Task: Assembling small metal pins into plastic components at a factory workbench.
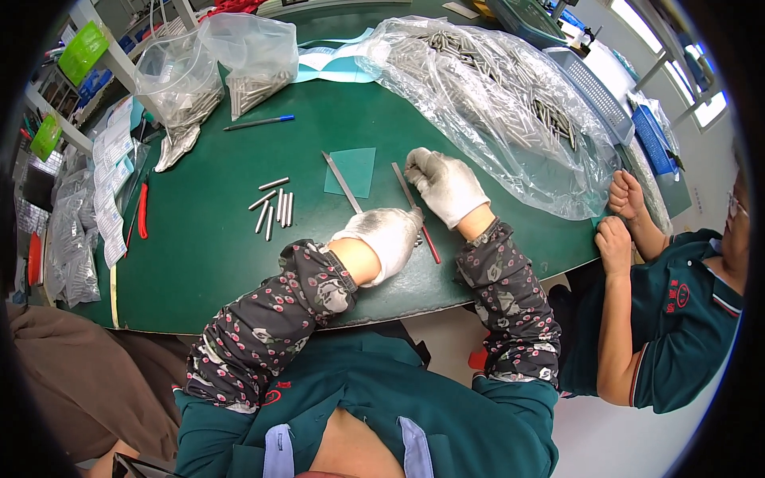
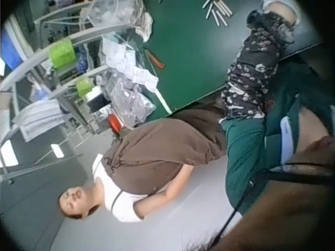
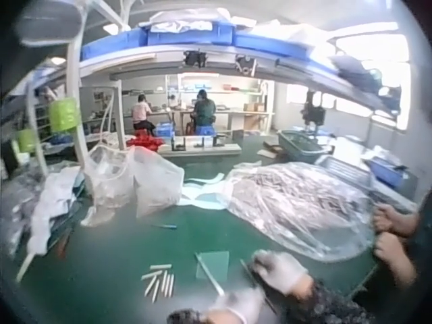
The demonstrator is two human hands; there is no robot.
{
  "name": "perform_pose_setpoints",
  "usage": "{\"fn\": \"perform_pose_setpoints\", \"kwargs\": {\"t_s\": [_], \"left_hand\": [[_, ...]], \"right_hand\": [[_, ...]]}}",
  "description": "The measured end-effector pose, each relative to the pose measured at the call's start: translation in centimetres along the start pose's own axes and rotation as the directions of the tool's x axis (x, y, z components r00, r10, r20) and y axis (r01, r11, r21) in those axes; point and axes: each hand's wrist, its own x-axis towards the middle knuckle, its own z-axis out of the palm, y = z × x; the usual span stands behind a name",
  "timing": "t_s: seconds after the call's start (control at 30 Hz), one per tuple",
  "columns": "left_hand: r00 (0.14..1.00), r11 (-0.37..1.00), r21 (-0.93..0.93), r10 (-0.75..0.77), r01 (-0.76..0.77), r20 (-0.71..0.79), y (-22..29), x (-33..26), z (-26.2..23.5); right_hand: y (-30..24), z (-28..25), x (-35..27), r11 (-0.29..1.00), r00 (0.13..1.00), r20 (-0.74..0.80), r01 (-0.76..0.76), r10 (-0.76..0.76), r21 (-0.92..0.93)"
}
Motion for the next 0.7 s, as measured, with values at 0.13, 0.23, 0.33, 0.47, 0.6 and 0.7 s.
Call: {"fn": "perform_pose_setpoints", "kwargs": {"t_s": [0.13, 0.23, 0.33, 0.47, 0.6, 0.7], "left_hand": [[1.000, 1.000, 0.003, -0.010, 0.010, 0.018, 0.01, 0.21, 0.12], [1.000, 1.000, 0.010, 0.000, 0.000, 0.008, 0.10, 0.24, 0.31], [1.000, 1.000, 0.025, 0.018, -0.018, 0.003, 0.14, 0.21, 0.37], [0.998, 0.995, 0.082, 0.051, -0.054, 0.035, 0.20, 0.16, 0.25], [0.998, 0.995, 0.087, 0.050, -0.052, 0.023, 0.52, 0.03, -0.02], [0.997, 0.995, 0.100, 0.016, -0.022, 0.070, 0.48, 0.12, -0.24]], "right_hand": [[-0.68, 0.10, -0.06, 0.996, 0.999, 0.022, 0.037, -0.035, -0.076], [-0.63, 0.13, -0.11, 0.998, 0.997, 0.074, 0.010, -0.005, -0.068], [-0.56, 0.30, 0.14, 0.999, 0.995, 0.103, -0.002, 0.007, -0.051], [-0.39, 0.39, 0.19, 1.000, 0.992, 0.124, 0.021, -0.021, 0.003], [-0.19, 0.79, 0.86, 0.998, 0.997, 0.057, 0.058, -0.057, -0.015], [-0.49, 0.46, 0.48, 0.999, 0.992, 0.117, 0.052, -0.052, -0.001]]}}
